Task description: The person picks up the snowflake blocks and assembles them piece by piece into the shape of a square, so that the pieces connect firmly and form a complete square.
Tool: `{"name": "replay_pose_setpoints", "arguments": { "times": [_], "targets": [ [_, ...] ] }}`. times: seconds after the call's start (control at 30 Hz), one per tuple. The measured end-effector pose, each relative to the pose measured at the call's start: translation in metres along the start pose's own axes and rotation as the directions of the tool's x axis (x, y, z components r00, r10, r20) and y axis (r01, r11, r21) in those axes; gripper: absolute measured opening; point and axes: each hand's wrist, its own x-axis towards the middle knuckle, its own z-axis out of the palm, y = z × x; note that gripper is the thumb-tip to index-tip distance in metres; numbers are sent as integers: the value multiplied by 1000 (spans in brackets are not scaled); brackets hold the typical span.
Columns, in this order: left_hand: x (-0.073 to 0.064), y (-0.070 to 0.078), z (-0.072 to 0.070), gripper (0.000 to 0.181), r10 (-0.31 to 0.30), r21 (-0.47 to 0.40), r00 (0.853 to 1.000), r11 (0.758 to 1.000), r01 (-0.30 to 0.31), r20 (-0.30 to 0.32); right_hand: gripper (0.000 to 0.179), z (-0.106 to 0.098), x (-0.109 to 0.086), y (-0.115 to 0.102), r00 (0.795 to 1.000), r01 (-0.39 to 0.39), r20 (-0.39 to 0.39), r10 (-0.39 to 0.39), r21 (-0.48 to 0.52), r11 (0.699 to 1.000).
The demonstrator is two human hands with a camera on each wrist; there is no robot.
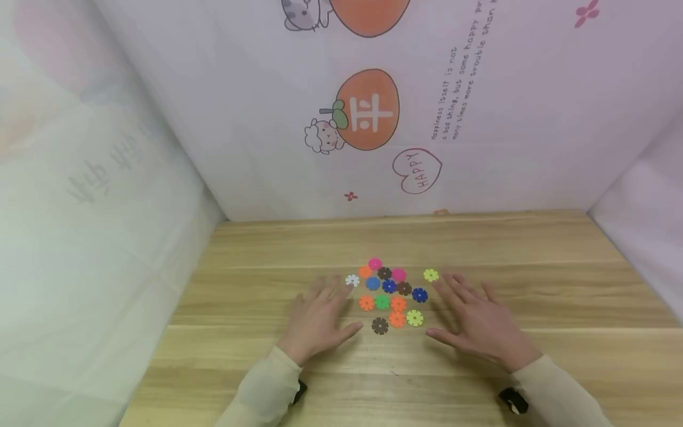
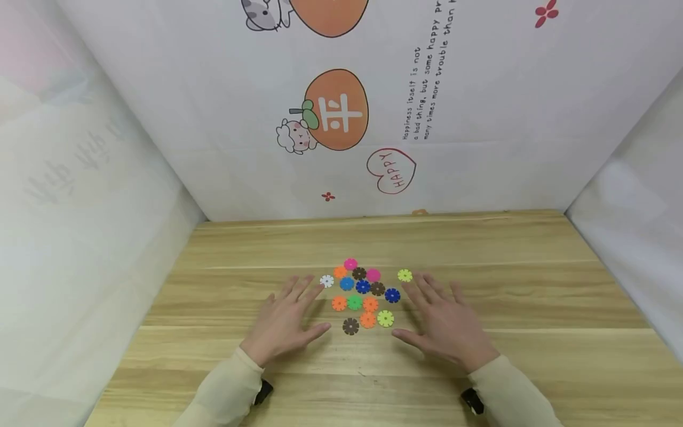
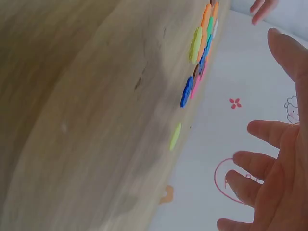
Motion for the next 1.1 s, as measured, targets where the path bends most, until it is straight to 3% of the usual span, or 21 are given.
{"name": "replay_pose_setpoints", "arguments": {
  "times": [0.2, 0.37, 0.73, 1.1],
  "targets": [
    [15, 7, 3, 75, 35, -38, 999, 999, -35, 23, 88, 7, 6, -4, 1000, 18, -14, -18, 40, 999],
    [25, 13, 4, 67, 68, -84, 997, 994, -66, 24, 72, 13, 10, -6, 1000, 21, -3, -20, 85, 996],
    [42, 23, 8, 49, 86, -80, 992, 994, -78, 92, 49, 21, 15, -10, 999, 43, -6, -43, 102, 994],
    [42, 25, 15, 39, 119, -51, 993, 992, -118, 19, 42, 24, 16, -16, 999, 34, 13, -35, 62, 997]
  ]
}}
